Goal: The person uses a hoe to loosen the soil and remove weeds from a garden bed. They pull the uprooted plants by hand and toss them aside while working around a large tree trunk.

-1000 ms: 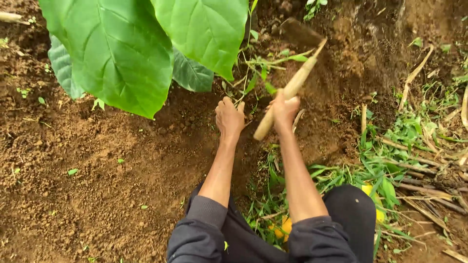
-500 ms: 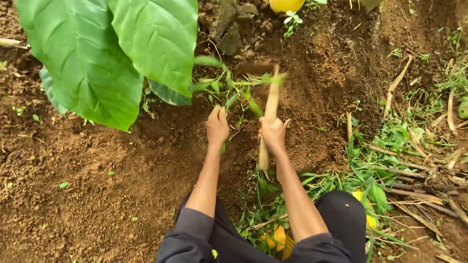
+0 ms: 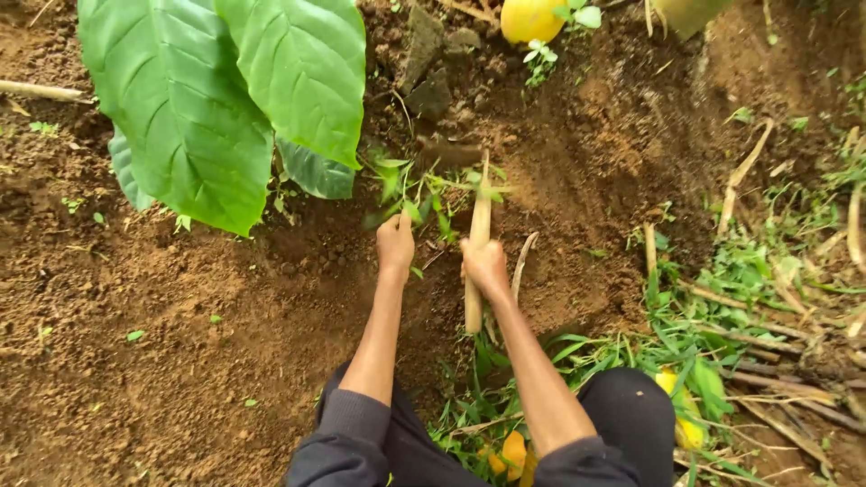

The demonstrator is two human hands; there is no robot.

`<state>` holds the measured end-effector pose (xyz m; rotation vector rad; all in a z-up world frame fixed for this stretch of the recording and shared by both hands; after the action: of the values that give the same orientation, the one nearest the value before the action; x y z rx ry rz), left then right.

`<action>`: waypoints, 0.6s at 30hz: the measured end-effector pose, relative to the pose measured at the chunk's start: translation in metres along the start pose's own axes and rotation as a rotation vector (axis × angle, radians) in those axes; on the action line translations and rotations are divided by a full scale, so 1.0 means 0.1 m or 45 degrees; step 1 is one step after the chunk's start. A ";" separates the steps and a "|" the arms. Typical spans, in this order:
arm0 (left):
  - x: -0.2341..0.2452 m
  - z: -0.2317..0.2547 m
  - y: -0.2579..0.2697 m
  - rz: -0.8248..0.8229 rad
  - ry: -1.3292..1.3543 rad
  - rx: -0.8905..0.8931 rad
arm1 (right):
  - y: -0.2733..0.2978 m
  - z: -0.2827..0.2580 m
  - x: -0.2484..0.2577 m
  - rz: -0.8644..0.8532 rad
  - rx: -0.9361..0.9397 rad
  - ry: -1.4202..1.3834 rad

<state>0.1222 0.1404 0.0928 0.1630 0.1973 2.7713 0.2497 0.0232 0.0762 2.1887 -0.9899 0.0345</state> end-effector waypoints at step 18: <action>-0.18 -0.46 0.15 0.111 -0.123 -0.029 | 0.15 0.14 0.17 -0.272 -0.109 -0.304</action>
<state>0.1273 0.1144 0.0485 0.3058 0.1365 2.8426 0.2485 -0.0030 0.0797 2.2423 -0.8613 -0.3696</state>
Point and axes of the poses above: each hand's wrist, its own y-axis away from the middle knuckle, its own x-axis out of the back of the hand, z = x × y, the point moved 1 cm from there along -y, towards the middle knuckle, and after that the axes turned 12 degrees about -x, right-handed, at the moved point
